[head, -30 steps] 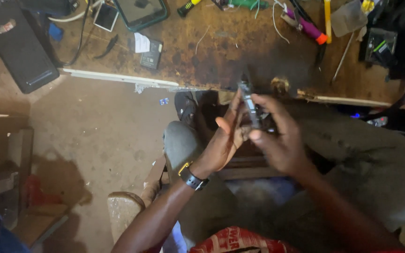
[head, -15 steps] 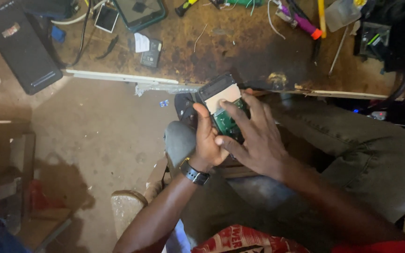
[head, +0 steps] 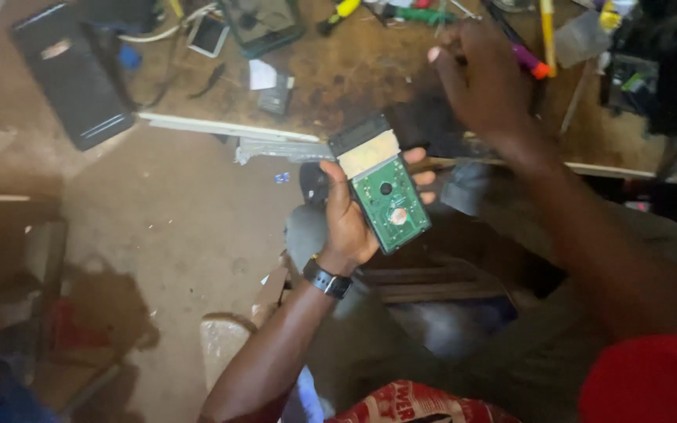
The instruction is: Repairing a scientific calculator by soldering a component on the PCB and reassembling the casing.
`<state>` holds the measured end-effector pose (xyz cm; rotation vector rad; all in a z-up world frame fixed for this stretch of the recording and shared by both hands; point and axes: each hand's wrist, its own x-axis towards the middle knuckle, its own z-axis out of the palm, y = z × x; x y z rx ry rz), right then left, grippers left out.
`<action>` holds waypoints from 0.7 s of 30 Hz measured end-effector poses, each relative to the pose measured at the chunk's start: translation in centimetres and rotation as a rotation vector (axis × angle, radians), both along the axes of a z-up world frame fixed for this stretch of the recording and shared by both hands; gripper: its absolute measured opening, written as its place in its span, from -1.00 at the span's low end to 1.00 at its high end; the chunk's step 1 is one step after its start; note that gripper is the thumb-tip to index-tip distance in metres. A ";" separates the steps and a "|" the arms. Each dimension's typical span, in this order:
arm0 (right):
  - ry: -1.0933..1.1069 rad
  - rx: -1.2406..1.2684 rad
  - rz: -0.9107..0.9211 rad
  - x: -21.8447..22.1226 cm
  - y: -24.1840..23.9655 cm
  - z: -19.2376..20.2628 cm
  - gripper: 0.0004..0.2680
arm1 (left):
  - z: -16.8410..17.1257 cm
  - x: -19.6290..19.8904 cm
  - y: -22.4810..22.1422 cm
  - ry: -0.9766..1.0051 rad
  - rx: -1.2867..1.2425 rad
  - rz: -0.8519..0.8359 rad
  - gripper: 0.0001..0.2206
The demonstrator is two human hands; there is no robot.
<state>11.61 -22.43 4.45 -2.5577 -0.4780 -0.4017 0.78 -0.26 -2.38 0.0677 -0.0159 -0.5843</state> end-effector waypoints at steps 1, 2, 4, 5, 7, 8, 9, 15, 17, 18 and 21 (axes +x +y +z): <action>-0.057 -0.090 0.032 1.1 0.1 -0.4 -0.89 | -0.1 0.4 0.2 -0.022 -0.027 0.016 -0.05; -0.110 -0.174 0.065 2.1 0.5 -1.1 -0.91 | -0.2 0.5 0.7 -0.039 -0.048 0.032 -0.05; -0.115 -0.255 0.026 2.2 1.3 -1.8 -0.87 | 0.2 1.0 1.8 -0.054 -0.070 0.041 -0.01; -0.124 -0.348 -0.027 2.4 1.5 -2.0 -0.83 | 0.4 1.6 2.1 -0.074 -0.105 0.036 0.03; -0.197 -0.286 0.040 2.5 3.3 -0.8 -0.87 | 0.2 2.1 2.2 -0.068 -0.095 0.082 -0.01; -0.246 -0.220 0.105 2.1 4.3 -0.5 -0.91 | 0.0 1.8 2.3 -0.040 -0.081 0.122 -0.05; -0.241 -0.220 0.111 2.1 4.8 0.0 -0.91 | -0.2 2.1 2.3 -0.035 -0.081 0.128 -0.05; -0.252 -0.053 0.164 3.5 9.6 2.7 -0.97 | -1.3 3.0 2.7 -0.064 -0.124 0.213 -0.15; -0.006 0.006 0.207 3.2 12.3 4.7 -0.87 | -1.7 2.8 2.8 -0.095 -0.173 0.131 -0.04; -0.010 0.003 0.217 3.5 14.0 5.2 -0.87 | -2.2 2.6 2.5 -0.101 -0.175 0.140 -0.04; -0.079 -0.090 0.610 4.4 19.6 7.3 -0.85 | -3.7 2.7 1.0 -0.048 -0.201 0.068 0.00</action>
